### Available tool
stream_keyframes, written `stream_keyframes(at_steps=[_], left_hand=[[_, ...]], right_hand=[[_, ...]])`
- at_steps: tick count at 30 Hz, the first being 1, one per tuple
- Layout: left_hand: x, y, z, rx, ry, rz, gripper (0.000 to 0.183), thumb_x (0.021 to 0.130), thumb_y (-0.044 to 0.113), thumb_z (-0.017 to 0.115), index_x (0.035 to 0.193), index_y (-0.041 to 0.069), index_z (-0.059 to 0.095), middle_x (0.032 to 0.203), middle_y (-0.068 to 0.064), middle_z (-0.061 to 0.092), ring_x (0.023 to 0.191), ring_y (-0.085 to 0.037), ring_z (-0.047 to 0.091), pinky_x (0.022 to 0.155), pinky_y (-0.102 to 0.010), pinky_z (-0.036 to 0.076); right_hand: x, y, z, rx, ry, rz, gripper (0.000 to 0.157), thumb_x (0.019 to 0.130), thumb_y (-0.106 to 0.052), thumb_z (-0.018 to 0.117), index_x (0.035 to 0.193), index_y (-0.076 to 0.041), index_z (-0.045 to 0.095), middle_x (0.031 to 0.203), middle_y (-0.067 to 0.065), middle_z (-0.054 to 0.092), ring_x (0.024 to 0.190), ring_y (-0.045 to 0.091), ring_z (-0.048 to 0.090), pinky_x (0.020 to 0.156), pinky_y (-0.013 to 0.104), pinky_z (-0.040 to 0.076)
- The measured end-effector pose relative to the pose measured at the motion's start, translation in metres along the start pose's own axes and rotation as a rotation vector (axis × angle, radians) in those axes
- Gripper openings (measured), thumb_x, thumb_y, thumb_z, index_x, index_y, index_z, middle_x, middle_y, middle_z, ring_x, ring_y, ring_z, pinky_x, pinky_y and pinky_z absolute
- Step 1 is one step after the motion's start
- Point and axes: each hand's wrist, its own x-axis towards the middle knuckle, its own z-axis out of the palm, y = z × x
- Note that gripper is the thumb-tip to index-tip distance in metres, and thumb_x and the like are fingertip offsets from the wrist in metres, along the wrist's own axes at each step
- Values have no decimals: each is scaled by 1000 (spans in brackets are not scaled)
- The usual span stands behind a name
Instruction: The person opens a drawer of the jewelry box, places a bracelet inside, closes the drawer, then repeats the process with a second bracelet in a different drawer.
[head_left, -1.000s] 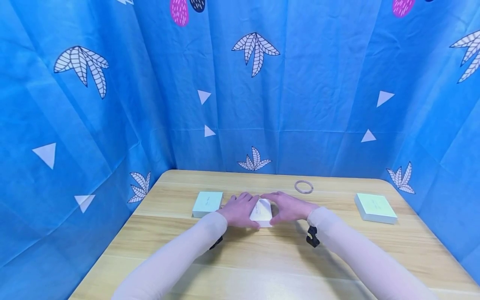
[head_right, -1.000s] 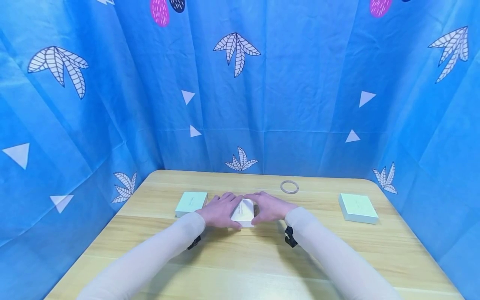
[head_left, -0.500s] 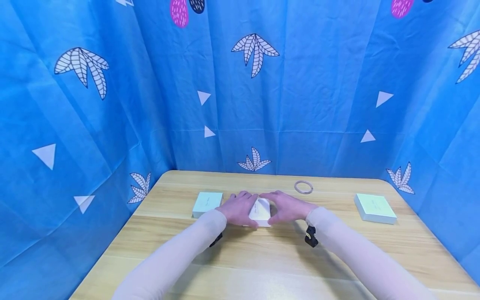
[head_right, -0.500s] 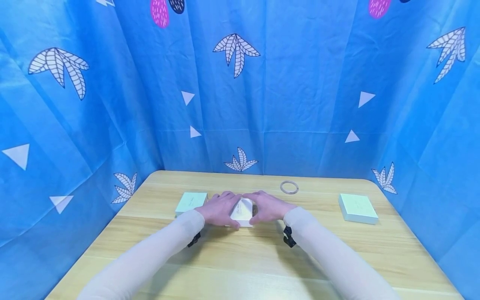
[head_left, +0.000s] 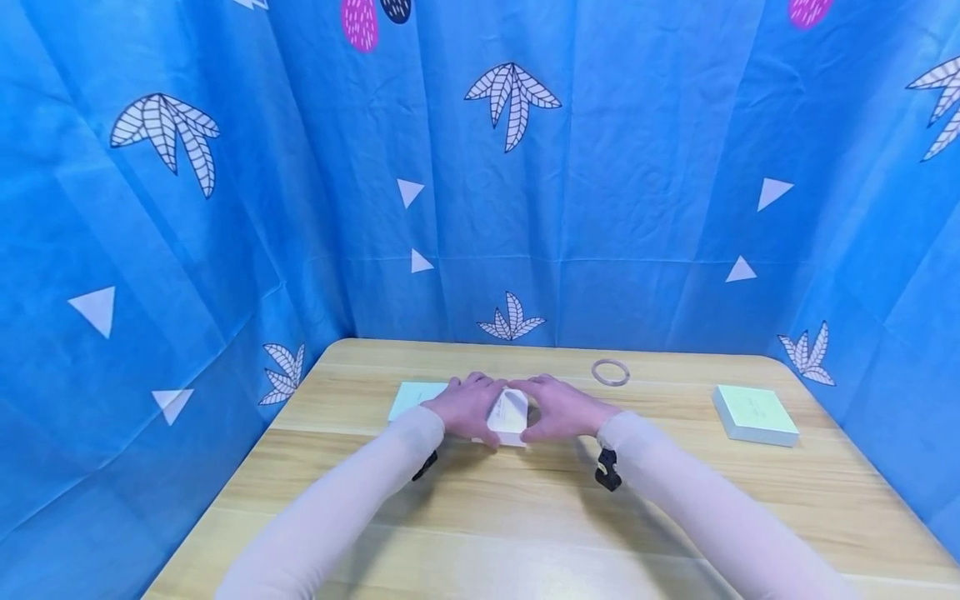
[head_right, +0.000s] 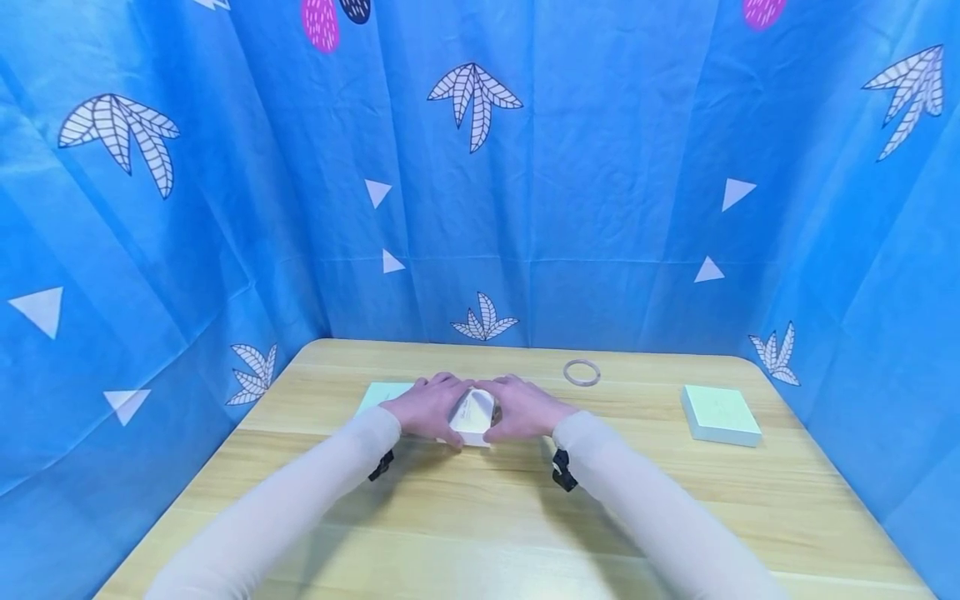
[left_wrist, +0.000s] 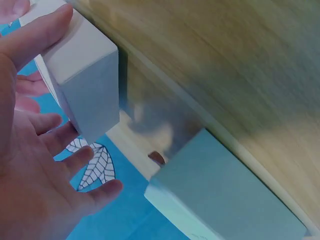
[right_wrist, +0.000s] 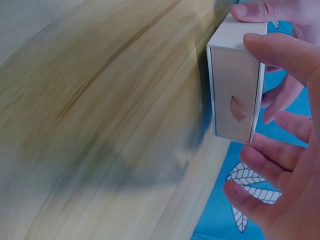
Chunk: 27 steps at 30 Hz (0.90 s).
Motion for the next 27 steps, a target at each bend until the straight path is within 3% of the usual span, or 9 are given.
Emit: stream_keyframes(at_steps=[27], left_hand=[[-5, -28, -7, -22, -40, -104, 113, 64, 39, 94, 158, 23, 33, 157, -1, 44, 147, -28, 32, 118, -65, 21]], right_hand=[[35, -18, 19, -64, 41, -37, 92, 76, -45, 84, 155, -23, 41, 145, 7, 56, 124, 24, 55, 94, 42, 52]])
